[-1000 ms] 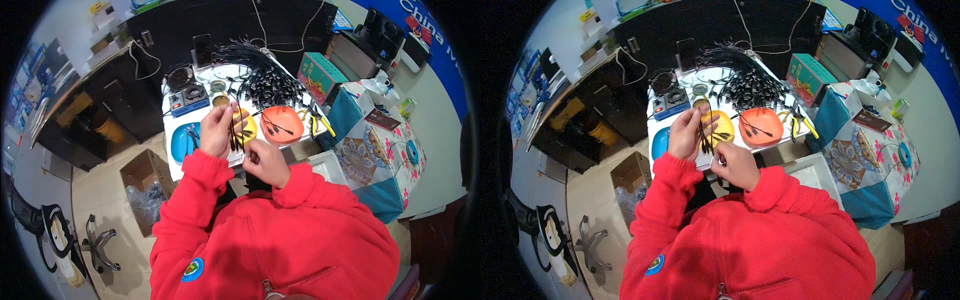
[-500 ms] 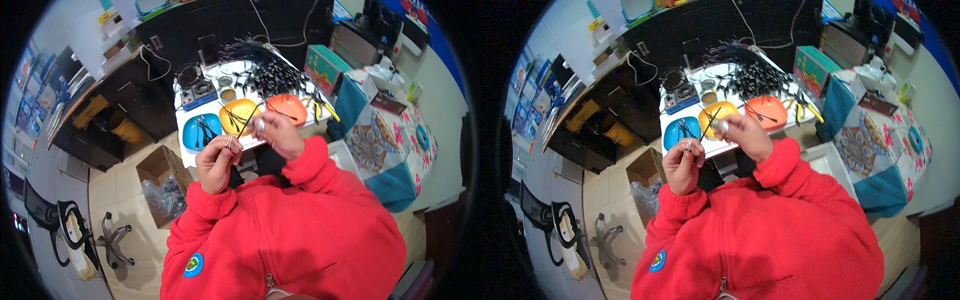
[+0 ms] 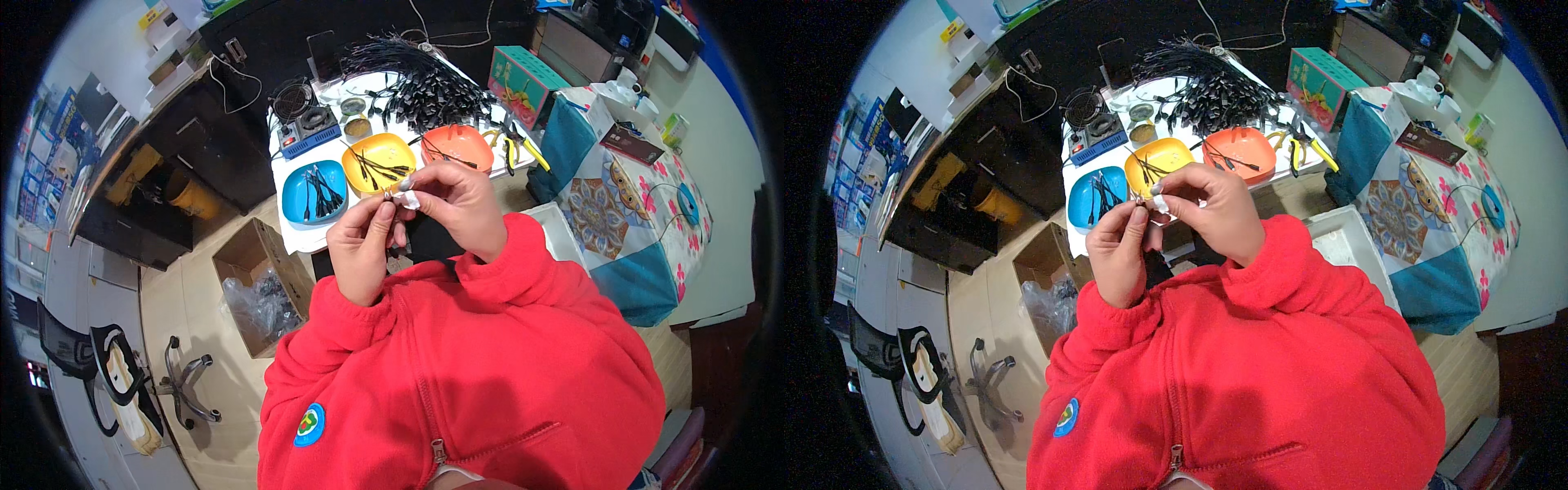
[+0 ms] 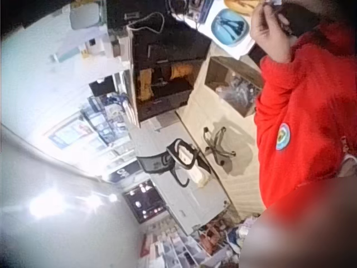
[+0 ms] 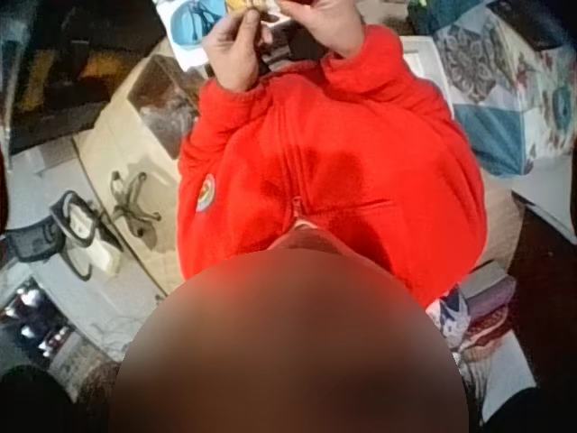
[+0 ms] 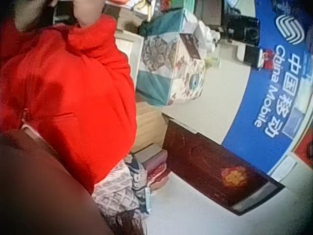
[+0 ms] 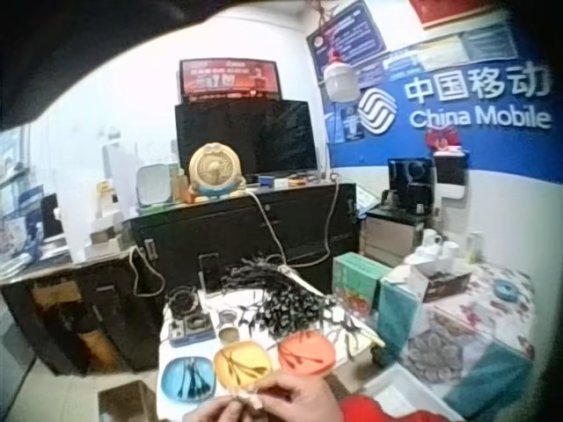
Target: The person repeatedly picks black cables from a pile, wipes the connector ends with a white cloth, and places them into colored trays. The person also uses a small tool to adjust the connector tips before placing them in the trays.
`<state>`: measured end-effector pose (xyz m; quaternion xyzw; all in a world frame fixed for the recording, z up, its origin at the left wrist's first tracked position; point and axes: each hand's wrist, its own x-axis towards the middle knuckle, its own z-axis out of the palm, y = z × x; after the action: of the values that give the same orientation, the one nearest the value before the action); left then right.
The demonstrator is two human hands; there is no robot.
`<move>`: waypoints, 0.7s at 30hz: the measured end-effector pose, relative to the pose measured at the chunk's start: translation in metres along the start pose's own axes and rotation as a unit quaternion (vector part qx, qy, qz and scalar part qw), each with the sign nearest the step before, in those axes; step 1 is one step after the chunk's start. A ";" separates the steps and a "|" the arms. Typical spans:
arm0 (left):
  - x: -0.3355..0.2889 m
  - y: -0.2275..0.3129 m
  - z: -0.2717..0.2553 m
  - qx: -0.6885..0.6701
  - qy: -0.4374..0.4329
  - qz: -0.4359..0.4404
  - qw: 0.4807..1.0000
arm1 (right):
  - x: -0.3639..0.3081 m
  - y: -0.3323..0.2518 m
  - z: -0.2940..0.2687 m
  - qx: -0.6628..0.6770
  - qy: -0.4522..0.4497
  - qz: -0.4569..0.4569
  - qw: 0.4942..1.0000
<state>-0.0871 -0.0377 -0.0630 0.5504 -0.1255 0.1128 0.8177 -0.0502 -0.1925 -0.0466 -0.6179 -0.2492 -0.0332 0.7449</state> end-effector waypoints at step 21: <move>-0.007 0.003 -0.001 -0.023 -0.019 -0.104 0.994 | -0.003 0.006 -0.006 0.083 -0.058 0.065 0.993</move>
<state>-0.0946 -0.0360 -0.0636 0.5437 -0.0860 0.0140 0.8348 -0.0487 -0.1974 -0.0540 -0.5700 -0.2533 0.0714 0.7784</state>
